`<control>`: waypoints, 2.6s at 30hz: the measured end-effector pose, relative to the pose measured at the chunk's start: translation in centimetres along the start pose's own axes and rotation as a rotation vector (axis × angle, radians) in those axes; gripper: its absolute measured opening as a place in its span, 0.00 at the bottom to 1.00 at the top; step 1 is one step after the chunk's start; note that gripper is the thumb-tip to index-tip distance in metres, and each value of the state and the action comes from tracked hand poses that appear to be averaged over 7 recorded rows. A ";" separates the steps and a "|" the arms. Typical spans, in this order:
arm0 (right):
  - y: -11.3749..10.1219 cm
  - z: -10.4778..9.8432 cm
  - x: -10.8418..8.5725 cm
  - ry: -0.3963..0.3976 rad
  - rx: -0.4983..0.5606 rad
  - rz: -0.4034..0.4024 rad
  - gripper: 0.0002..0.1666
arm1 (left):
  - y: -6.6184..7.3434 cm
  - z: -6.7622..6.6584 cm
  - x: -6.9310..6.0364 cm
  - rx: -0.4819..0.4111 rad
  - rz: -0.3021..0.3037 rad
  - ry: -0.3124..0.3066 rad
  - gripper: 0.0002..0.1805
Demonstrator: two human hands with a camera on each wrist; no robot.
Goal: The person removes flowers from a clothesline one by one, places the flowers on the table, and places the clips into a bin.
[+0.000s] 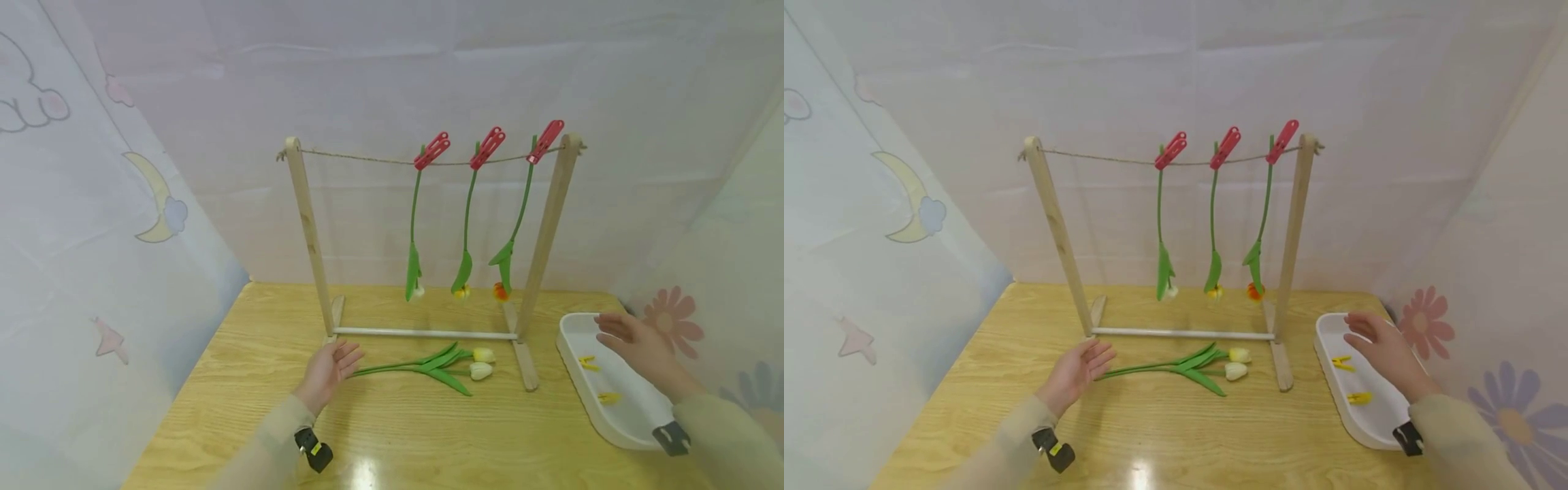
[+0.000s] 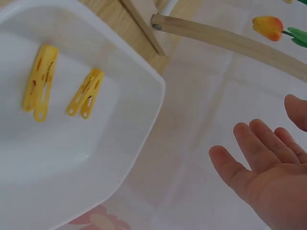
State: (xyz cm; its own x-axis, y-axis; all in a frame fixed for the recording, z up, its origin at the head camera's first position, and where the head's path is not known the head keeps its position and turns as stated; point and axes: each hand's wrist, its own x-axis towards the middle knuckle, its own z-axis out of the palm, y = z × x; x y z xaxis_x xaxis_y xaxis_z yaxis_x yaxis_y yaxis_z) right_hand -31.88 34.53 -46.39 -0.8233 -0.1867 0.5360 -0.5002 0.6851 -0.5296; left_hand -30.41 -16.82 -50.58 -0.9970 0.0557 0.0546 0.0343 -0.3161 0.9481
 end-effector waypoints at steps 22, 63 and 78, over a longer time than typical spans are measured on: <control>-8.5 0.0 1.2 0.142 0.061 -0.084 0.18 | 7.8 2.7 0.8 0.258 0.157 -0.016 0.28; -18.2 0.1 4.6 0.229 0.238 -0.267 0.19 | 16.4 9.4 2.2 0.579 0.480 -0.092 0.25; -22.0 0.6 7.0 0.143 0.267 -0.330 0.24 | 17.0 11.5 3.9 0.658 0.576 -0.105 0.26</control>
State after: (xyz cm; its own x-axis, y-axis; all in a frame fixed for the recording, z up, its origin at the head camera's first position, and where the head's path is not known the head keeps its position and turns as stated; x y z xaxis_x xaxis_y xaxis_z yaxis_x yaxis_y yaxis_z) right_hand -26.82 17.75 -31.43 -0.5722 -0.2522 0.7803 -0.7968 0.3960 -0.4563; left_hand -32.96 -11.09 -30.70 -0.8016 0.1522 0.5781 0.5957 0.2858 0.7507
